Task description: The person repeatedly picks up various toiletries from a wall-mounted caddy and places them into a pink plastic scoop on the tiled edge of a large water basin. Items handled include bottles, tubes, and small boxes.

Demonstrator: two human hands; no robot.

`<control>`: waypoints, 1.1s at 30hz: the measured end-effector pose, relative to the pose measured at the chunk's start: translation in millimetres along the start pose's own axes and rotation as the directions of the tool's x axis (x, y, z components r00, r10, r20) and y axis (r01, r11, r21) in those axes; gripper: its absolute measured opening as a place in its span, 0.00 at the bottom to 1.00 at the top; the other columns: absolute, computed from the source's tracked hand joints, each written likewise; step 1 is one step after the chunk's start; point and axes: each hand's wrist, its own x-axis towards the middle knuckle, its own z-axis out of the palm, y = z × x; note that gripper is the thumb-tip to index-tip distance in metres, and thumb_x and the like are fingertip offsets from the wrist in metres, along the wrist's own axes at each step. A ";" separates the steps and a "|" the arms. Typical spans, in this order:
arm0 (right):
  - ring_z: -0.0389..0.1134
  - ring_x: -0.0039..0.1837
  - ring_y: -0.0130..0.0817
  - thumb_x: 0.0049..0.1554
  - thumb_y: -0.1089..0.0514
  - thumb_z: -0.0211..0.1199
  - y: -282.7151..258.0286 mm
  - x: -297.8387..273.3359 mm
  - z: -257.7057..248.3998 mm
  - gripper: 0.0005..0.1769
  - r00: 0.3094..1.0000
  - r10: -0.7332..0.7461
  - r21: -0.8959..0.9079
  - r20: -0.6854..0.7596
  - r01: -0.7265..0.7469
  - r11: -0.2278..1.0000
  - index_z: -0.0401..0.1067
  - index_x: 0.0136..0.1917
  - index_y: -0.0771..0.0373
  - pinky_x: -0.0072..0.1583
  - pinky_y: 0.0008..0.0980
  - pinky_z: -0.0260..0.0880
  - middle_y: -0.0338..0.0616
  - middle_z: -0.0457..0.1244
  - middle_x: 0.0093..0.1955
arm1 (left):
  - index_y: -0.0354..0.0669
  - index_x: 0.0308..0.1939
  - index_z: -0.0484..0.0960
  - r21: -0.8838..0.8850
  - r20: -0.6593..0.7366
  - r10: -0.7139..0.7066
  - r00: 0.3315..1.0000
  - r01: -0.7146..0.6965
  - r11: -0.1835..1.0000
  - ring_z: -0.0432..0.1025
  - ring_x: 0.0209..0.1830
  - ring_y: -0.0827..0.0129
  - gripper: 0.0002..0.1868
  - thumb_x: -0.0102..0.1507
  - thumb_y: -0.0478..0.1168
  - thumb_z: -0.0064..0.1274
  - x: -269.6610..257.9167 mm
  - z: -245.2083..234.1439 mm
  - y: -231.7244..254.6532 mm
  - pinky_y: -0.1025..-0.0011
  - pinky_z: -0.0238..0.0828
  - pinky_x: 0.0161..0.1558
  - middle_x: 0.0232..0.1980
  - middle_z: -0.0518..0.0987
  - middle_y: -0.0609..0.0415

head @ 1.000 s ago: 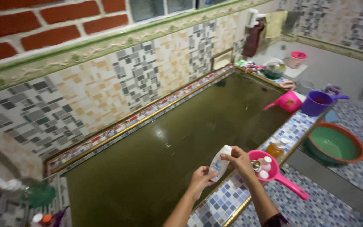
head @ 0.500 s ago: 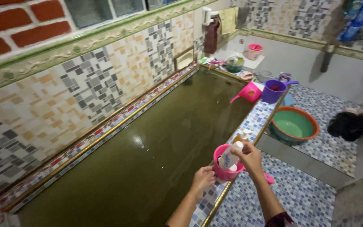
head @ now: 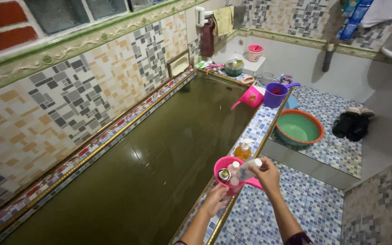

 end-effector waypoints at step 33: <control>0.71 0.54 0.55 0.49 0.61 0.67 61.1 -5.2 31.8 0.14 0.924 -0.222 -0.620 0.312 0.375 0.689 0.81 0.50 0.60 0.57 0.46 0.72 0.58 0.70 0.48 | 0.66 0.81 0.48 -0.102 -0.016 0.031 0.999 -0.033 0.994 0.44 0.84 0.66 0.45 0.63 0.50 0.53 -5.9 14.7 36.1 0.37 0.33 0.75 0.82 0.56 0.63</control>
